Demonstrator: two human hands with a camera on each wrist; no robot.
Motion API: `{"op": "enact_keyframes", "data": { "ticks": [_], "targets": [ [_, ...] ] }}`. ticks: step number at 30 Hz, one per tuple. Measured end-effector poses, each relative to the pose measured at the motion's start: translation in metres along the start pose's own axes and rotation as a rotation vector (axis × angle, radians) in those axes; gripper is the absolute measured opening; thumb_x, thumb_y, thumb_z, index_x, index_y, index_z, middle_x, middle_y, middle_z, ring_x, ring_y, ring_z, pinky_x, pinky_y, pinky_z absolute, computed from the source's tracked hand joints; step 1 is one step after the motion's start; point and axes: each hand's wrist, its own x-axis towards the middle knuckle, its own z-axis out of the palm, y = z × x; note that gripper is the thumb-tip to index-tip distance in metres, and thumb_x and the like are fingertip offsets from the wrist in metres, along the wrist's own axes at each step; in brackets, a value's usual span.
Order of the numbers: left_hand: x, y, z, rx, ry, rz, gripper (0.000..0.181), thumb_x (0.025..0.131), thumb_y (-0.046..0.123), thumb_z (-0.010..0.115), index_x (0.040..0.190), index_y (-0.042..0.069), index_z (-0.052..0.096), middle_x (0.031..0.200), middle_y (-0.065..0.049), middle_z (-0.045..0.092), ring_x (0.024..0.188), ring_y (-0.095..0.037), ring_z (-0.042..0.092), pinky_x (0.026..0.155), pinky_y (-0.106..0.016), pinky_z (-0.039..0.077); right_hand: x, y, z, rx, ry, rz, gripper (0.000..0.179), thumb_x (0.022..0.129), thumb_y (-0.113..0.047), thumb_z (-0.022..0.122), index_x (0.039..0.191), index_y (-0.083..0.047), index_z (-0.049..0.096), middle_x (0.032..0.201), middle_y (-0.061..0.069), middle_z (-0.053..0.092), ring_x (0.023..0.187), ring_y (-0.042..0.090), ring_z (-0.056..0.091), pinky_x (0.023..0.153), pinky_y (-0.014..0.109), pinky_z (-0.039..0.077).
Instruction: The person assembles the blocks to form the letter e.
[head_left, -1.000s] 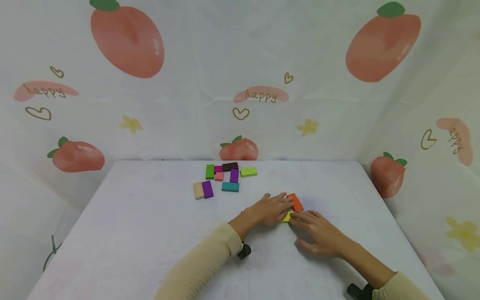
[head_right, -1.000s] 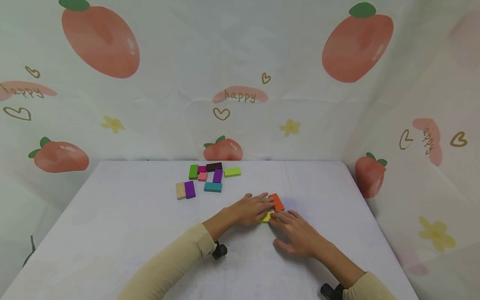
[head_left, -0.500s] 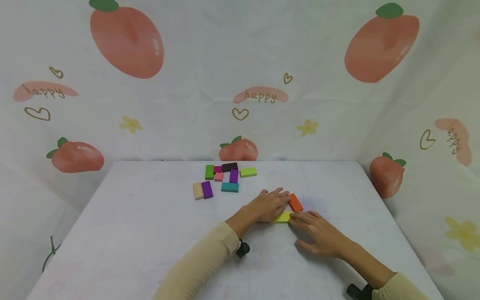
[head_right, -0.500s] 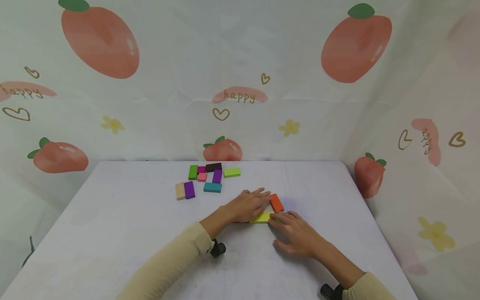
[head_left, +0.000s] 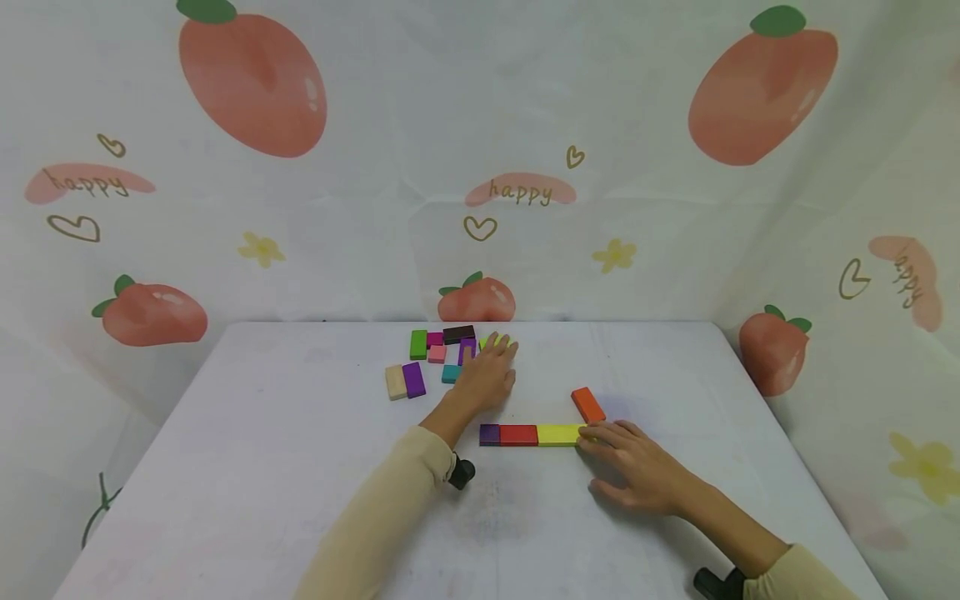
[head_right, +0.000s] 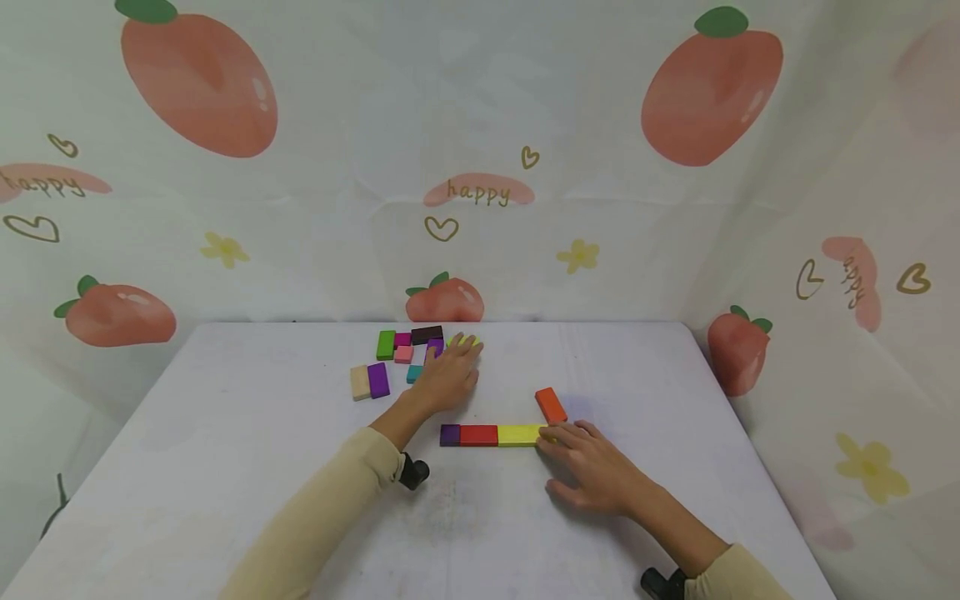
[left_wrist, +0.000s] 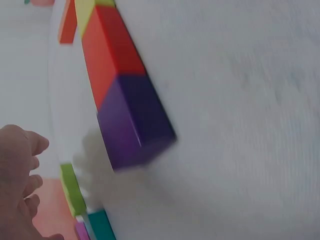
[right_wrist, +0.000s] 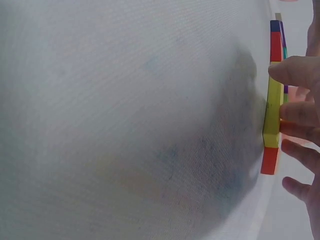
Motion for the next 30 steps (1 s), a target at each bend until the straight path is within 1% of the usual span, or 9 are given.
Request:
{"op": "enact_keyframes", "data": {
  "ticks": [3,6,10,14,19,25,30],
  "targets": [
    [-0.001,-0.011,0.000,0.003,0.014,-0.058,0.053,0.104,0.027,0.047,0.155,0.012,0.037,0.161,-0.007,0.031,0.152,-0.026,0.018,0.115,-0.065,0.018,0.000,0.000,0.001,-0.004,0.003,0.000,0.057,0.080,-0.033,0.080,0.129,-0.005,0.067,0.138,0.010,0.058,0.128,0.028,0.052,0.101,0.052,0.044],
    [-0.002,-0.019,0.001,0.021,-0.003,-0.099,0.054,0.104,0.027,0.046,0.155,0.012,0.037,0.161,-0.008,0.031,0.152,-0.026,0.016,0.115,-0.066,0.016,0.000,0.001,0.002,-0.016,0.001,0.007,0.056,0.080,-0.034,0.079,0.128,-0.006,0.068,0.138,0.011,0.056,0.128,0.029,0.050,0.100,0.053,0.045],
    [-0.003,-0.026,0.002,0.026,-0.031,-0.121,0.053,0.104,0.028,0.046,0.154,0.012,0.039,0.161,-0.007,0.032,0.152,-0.026,0.017,0.115,-0.066,0.013,0.000,0.001,0.003,-0.036,0.023,0.003,0.055,0.078,-0.034,0.080,0.126,-0.009,0.070,0.139,0.013,0.054,0.126,0.029,0.050,0.099,0.053,0.046],
    [-0.004,-0.029,0.003,0.028,-0.045,-0.117,0.053,0.104,0.030,0.046,0.153,0.012,0.039,0.161,-0.007,0.032,0.151,-0.026,0.018,0.116,-0.065,0.012,0.000,0.002,0.002,-0.024,0.033,0.007,0.053,0.078,-0.033,0.081,0.125,-0.011,0.071,0.143,0.017,0.051,0.132,0.034,0.047,0.099,0.056,0.044],
    [-0.005,-0.030,0.003,0.011,-0.053,-0.108,0.053,0.104,0.028,0.046,0.154,0.012,0.039,0.161,-0.007,0.032,0.151,-0.026,0.019,0.116,-0.065,0.011,0.000,0.001,0.000,0.009,-0.003,0.048,0.051,0.081,-0.031,0.079,0.127,-0.012,0.070,0.148,0.020,0.047,0.138,0.039,0.041,0.102,0.060,0.040],
    [-0.006,-0.029,0.003,-0.022,-0.065,-0.068,0.051,0.105,0.026,0.044,0.153,0.011,0.038,0.161,-0.007,0.032,0.151,-0.024,0.020,0.116,-0.066,0.010,0.000,0.000,0.000,0.032,-0.028,0.062,0.049,0.084,-0.030,0.077,0.129,-0.012,0.069,0.147,0.023,0.047,0.136,0.041,0.043,0.101,0.063,0.039],
    [-0.005,-0.024,0.003,-0.048,-0.092,-0.033,0.051,0.105,0.027,0.043,0.154,0.010,0.037,0.161,-0.006,0.031,0.151,-0.024,0.019,0.117,-0.063,0.011,0.000,0.000,0.001,0.026,-0.048,0.072,0.051,0.084,-0.031,0.076,0.131,-0.012,0.067,0.145,0.021,0.050,0.133,0.039,0.047,0.101,0.062,0.040]
  ]
}}
